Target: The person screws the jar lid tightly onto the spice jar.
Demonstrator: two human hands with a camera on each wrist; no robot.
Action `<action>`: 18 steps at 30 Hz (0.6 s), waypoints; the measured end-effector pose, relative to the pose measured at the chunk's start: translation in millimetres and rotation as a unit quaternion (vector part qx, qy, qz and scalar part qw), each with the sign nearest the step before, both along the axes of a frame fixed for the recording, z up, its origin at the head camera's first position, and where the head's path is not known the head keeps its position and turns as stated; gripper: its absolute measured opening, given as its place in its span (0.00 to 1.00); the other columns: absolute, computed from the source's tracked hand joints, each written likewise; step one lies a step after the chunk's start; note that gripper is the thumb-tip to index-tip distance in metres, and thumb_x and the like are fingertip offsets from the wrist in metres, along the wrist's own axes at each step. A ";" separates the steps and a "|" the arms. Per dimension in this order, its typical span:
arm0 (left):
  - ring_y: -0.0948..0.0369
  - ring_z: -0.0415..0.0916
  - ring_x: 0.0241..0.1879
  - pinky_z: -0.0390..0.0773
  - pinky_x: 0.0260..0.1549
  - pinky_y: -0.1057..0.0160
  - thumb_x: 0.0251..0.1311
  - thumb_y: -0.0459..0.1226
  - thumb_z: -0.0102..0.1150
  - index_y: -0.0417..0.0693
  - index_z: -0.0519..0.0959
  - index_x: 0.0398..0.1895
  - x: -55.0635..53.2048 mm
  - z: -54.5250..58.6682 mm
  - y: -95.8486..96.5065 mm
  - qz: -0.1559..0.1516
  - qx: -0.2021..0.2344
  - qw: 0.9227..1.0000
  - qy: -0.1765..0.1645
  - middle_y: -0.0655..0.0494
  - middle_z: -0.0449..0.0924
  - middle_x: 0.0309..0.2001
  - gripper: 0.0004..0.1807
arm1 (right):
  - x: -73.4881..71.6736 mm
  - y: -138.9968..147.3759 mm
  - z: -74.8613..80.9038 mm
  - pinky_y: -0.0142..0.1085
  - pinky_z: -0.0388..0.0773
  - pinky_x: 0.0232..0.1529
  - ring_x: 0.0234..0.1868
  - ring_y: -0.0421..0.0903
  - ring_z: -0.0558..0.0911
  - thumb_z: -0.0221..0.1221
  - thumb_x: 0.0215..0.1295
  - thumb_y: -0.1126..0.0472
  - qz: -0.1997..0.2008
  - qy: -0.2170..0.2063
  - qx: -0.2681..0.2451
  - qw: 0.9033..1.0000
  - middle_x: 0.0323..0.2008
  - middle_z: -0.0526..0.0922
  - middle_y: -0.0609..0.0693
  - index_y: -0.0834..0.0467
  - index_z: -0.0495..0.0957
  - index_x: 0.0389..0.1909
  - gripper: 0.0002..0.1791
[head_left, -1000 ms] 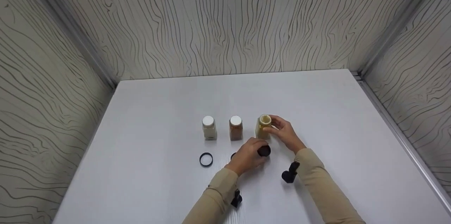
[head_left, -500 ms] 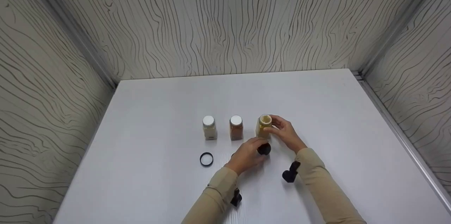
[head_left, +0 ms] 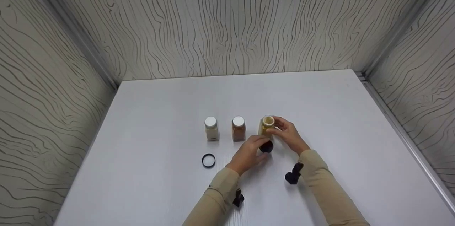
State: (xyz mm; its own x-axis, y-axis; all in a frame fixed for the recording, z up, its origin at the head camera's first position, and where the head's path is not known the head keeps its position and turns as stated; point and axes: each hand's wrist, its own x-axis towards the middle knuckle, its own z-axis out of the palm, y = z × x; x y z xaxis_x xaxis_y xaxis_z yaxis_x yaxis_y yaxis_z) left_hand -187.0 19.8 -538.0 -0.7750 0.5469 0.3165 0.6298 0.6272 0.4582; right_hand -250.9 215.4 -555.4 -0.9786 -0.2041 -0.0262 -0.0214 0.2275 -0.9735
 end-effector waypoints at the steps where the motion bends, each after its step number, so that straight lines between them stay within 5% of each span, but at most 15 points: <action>1: 0.61 0.75 0.60 0.76 0.62 0.70 0.57 0.37 0.67 0.43 0.75 0.60 -0.5 0.3 -0.2 0.000 -0.001 1.000 0.006 0.54 0.78 0.58 0.26 | -0.1 -0.1 -0.1 0.43 0.67 0.72 0.52 0.20 0.74 0.65 0.60 0.62 0.000 -0.002 -0.004 1.000 0.65 0.73 0.62 0.64 0.68 0.65 0.32; 4: 0.61 0.75 0.59 0.76 0.61 0.71 0.58 0.38 0.66 0.43 0.76 0.60 -1.8 1.4 -1.1 0.000 0.001 1.000 0.017 0.53 0.78 0.58 0.25 | -0.7 -0.1 -1.0 0.36 0.69 0.70 0.55 0.23 0.74 0.64 0.60 0.62 0.005 -0.004 -0.007 1.000 0.65 0.72 0.62 0.64 0.67 0.65 0.32; 11: 0.61 0.76 0.57 0.76 0.59 0.73 0.59 0.38 0.65 0.42 0.75 0.59 -4.6 2.6 -2.1 -0.002 0.010 1.000 0.029 0.53 0.78 0.57 0.25 | 0.4 -0.1 -1.1 0.29 0.71 0.66 0.69 0.54 0.70 0.64 0.61 0.62 0.002 0.000 -0.001 1.000 0.66 0.72 0.63 0.64 0.67 0.65 0.32; 15: 0.61 0.76 0.57 0.77 0.59 0.73 0.59 0.39 0.65 0.43 0.75 0.60 -6.0 4.5 -1.7 0.000 0.012 0.999 0.040 0.53 0.79 0.57 0.25 | -0.7 -0.1 -1.3 0.21 0.71 0.61 0.68 0.48 0.71 0.65 0.60 0.61 -0.004 -0.003 -0.002 1.000 0.65 0.72 0.62 0.64 0.67 0.65 0.32; 18: 0.61 0.76 0.57 0.77 0.58 0.73 0.59 0.39 0.65 0.44 0.75 0.60 -7.0 8.5 -2.2 0.005 0.014 0.999 0.041 0.53 0.78 0.57 0.25 | -0.7 0.4 -1.5 0.24 0.71 0.64 0.68 0.48 0.71 0.64 0.61 0.61 -0.002 -0.002 0.005 1.000 0.66 0.71 0.62 0.64 0.66 0.66 0.33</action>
